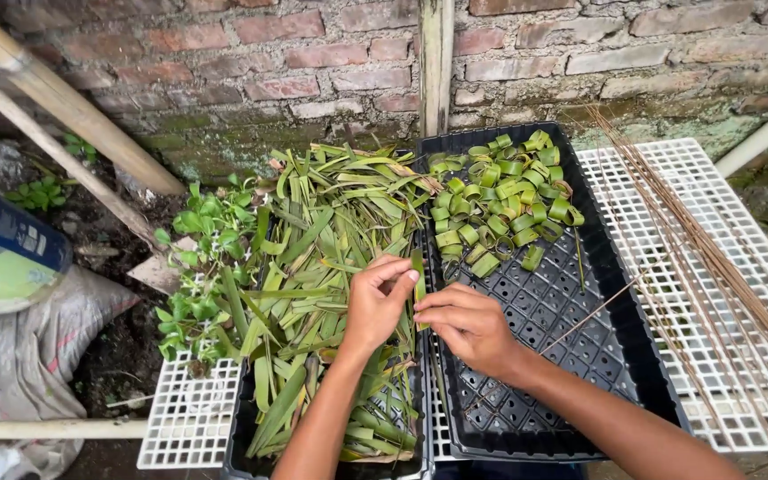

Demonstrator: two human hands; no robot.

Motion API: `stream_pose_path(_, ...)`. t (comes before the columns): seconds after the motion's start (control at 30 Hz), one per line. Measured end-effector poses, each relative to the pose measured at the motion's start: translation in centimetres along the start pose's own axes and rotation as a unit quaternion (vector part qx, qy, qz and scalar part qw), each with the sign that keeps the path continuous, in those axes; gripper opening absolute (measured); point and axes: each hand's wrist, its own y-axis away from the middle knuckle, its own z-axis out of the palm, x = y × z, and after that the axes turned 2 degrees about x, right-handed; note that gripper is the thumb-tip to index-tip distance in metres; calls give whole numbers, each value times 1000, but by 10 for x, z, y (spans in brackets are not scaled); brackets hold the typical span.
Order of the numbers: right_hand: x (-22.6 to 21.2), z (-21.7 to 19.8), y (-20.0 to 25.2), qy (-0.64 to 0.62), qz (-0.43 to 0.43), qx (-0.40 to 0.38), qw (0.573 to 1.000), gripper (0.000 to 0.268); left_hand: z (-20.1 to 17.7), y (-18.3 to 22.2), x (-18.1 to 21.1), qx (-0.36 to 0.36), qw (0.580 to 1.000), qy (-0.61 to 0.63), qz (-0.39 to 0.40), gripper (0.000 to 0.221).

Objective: A person is preparing leaf skewers by folding long green leaves and threading them onto thin wooden sticks.

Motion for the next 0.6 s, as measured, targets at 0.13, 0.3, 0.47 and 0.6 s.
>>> stream_pose_path(0.13, 3, -3, 9, -61, 77, 1, 995, 17, 10, 10, 11, 20, 1000, -9, 23, 22)
stream_pose_path(0.3, 6, -10, 10, -159, 271, 27, 949, 62, 13, 10, 11, 33, 999, 17, 23, 21)
stream_pose_path(0.47, 13, -11, 10, -209, 328, 39, 920, 62, 15, 12, 29, 51, 995, -17, 83, 16)
stream_pose_path(0.6, 22, -15, 10, -222, 365, 51, 903, 62, 16, 14, 33, 52, 979, -81, 178, 18)
